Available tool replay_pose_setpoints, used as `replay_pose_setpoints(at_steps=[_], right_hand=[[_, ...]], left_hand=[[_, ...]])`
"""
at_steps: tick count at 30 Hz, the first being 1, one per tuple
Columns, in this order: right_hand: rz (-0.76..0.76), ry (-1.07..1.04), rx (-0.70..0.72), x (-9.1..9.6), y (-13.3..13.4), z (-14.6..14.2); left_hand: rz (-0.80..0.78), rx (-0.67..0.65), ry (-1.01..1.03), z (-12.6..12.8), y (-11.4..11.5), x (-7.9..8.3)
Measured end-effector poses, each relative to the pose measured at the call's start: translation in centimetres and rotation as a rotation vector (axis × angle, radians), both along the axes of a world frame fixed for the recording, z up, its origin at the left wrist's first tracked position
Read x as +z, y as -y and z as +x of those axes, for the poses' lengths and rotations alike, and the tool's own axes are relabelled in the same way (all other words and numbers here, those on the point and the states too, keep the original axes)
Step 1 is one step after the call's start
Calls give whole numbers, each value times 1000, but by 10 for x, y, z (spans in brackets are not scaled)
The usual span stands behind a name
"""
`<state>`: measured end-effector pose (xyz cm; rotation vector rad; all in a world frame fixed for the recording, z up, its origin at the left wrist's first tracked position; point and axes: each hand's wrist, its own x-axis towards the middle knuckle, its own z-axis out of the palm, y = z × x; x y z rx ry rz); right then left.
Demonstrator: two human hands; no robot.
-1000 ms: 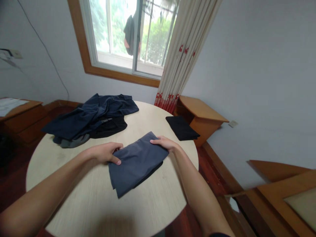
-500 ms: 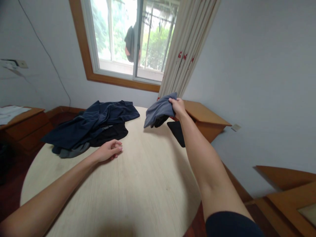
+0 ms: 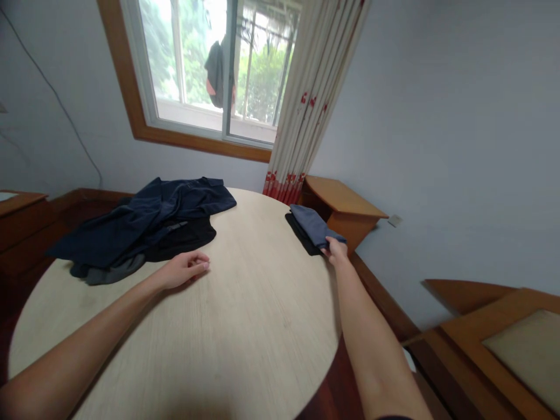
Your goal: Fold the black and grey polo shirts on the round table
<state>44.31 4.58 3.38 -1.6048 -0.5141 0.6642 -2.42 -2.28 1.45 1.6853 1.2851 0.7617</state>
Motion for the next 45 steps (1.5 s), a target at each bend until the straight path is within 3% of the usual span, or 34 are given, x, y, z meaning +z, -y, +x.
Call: replay_pose_setpoints(at_steps=[4, 6, 10, 12, 18, 22, 24, 27, 30, 33, 35, 37, 39, 42, 45], right_hand=[[-107, 232, -27, 18, 8, 6], [-158, 500, -29, 34, 4, 3], [-248, 1153, 170, 50, -18, -16], [-216, 1273, 251, 44, -31, -27], [-365, 1201, 465, 1, -44, -47], [-309, 1264, 462, -10, -36, -73], [-237, 1322, 533, -13, -29, -98], [-195, 1354, 735, -19, -14, -143], [-246, 1344, 921, -27, 5, -181], [-238, 1309, 927, -33, 18, -199], [-208, 1297, 898, -36, 23, -200], [-179, 1294, 905, -38, 23, -196], [-157, 1288, 933, -39, 22, -190], [-128, 1265, 965, -42, 19, -182], [-101, 1242, 994, -44, 17, -176]], left_hand=[[59, -7, -63, 0, 2, 2], [90, -8, -82, 0, 3, 3], [114, 9, -124, 2, 6, 7], [111, 7, -134, 3, 7, 9], [121, -8, -110, 1, 10, 9], [130, -14, -110, 3, 7, 10], [165, 23, -196, 6, 2, 18], [159, 43, -362, 7, -9, 42], [-83, -201, -397, 1, -13, 75], [-342, -494, -217, -9, -4, 98], [-371, -548, -68, -14, 2, 101], [-206, -420, 28, -18, 2, 95], [77, -170, 35, -23, -4, 84], [491, 238, -211, -36, -18, 65], [685, 570, -520, -52, -26, 51]])
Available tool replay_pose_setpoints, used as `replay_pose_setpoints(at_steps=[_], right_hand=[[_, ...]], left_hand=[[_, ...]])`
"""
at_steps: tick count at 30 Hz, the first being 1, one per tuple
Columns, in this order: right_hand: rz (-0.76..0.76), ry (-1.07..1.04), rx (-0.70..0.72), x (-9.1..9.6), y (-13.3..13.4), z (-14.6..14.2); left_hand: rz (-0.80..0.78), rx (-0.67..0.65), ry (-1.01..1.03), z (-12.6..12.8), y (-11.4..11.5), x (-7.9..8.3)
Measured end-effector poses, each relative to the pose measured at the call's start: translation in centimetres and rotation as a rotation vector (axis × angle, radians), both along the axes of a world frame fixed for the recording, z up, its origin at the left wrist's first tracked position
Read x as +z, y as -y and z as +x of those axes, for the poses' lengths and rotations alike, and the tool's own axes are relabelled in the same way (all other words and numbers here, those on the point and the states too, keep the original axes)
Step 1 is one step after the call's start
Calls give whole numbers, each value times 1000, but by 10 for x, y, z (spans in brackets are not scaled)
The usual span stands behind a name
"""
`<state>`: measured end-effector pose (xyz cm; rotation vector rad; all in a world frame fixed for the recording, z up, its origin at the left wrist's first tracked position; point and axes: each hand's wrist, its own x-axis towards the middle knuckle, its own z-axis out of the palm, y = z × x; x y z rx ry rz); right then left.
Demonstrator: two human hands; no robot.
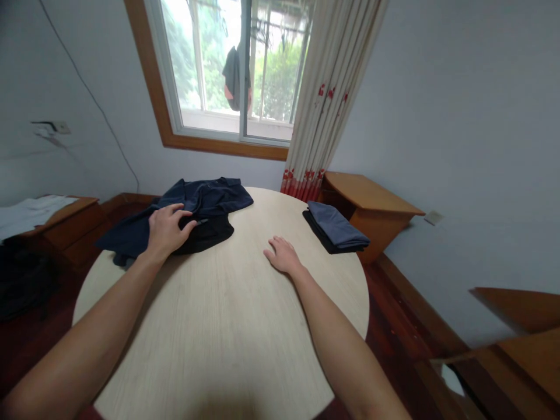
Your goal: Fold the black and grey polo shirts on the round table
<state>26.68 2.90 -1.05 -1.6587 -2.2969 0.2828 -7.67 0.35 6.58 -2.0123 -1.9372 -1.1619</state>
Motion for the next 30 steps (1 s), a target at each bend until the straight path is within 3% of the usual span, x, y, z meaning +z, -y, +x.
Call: replay_pose_setpoints(at_steps=[3, 6, 12, 16, 20, 25, 27, 30], right_hand=[[-5, -15, 21, -2, -1, 4], [-7, -26, 32, -4, -1, 7], [-4, -60, 50, -6, -3, 10], [-8, -89, 68, -8, -5, 12], [4, -125, 67, -9, -4, 10], [119, -244, 86, -1, 4, -2], [166, -239, 93, 3, 8, -6], [231, -243, 78, 7, 9, -7]], left_hand=[[4, 250, -50, -16, -4, -9], [-75, 356, -2, -28, -9, -15], [-39, 266, 59, -43, -16, -20], [3, 250, 37, -40, -9, -13], [126, 72, 21, -14, 8, 4], [169, -339, 189, 56, 36, 14], [57, -467, 380, 84, 48, 11], [-287, -681, 647, 111, 62, 5]])
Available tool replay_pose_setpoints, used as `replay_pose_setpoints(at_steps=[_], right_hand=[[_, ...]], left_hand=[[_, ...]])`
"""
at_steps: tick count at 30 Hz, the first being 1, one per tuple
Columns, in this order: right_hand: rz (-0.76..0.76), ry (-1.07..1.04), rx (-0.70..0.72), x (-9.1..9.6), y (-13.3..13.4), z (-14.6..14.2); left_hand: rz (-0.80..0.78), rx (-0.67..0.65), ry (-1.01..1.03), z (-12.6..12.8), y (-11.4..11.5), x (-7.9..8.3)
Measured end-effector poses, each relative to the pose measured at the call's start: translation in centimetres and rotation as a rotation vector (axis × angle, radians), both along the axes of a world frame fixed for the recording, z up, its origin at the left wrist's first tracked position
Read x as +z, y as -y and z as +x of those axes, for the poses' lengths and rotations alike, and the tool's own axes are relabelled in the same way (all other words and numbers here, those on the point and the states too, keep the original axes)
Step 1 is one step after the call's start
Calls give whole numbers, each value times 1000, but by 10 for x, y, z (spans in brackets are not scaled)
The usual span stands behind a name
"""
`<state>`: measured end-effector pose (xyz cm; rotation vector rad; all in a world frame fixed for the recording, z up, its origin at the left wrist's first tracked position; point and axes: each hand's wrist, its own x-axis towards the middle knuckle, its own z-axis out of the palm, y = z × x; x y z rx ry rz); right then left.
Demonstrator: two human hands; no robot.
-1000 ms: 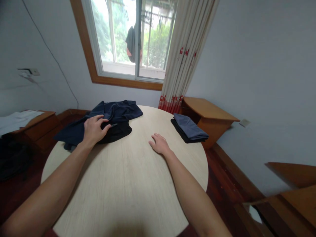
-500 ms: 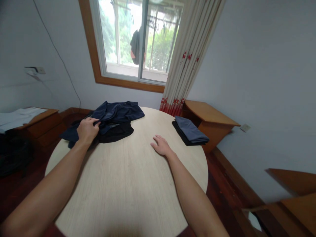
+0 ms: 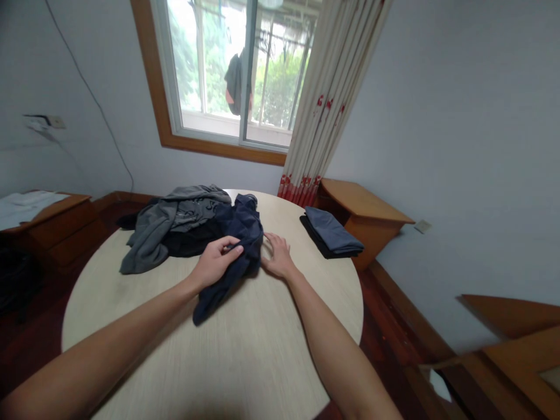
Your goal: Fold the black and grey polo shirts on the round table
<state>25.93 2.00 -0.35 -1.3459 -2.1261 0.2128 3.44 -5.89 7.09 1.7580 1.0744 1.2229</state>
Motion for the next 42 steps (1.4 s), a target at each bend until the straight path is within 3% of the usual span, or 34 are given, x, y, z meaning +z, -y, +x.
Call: replay_pose_setpoints(at_steps=[2, 4, 7, 9, 11, 14, 18, 23, 31, 38, 42], right_hand=[[13, -35, 35, 1, -1, 1], [-2, -99, 105, 2, -1, 2], [-69, -163, 191, 5, 0, 2], [-123, -176, 220, 7, 1, 0], [-138, -219, 252, 8, 3, -3], [-95, -324, 311, 8, 4, -7], [-66, -369, 318, 6, 3, -7], [15, -417, 127, 5, -3, 8], [282, -626, -319, 10, -16, 43], [341, -794, -500, 9, -26, 62], [284, -762, -466, 2, -32, 68]], left_hand=[[-159, -219, 57, 6, 5, -3], [-225, -352, 72, 5, 3, -5], [-97, -235, -4, -7, -10, -11], [117, -91, -178, -17, -22, -19], [273, -35, -416, -26, -32, -31], [297, -49, -668, -31, -41, -48], [267, -17, -762, -27, -45, -59], [331, 7, -807, -38, -50, -45], [603, 405, -543, -87, -55, -8], [509, 683, -264, -126, -74, -14], [428, 727, -235, -143, -83, -21]])
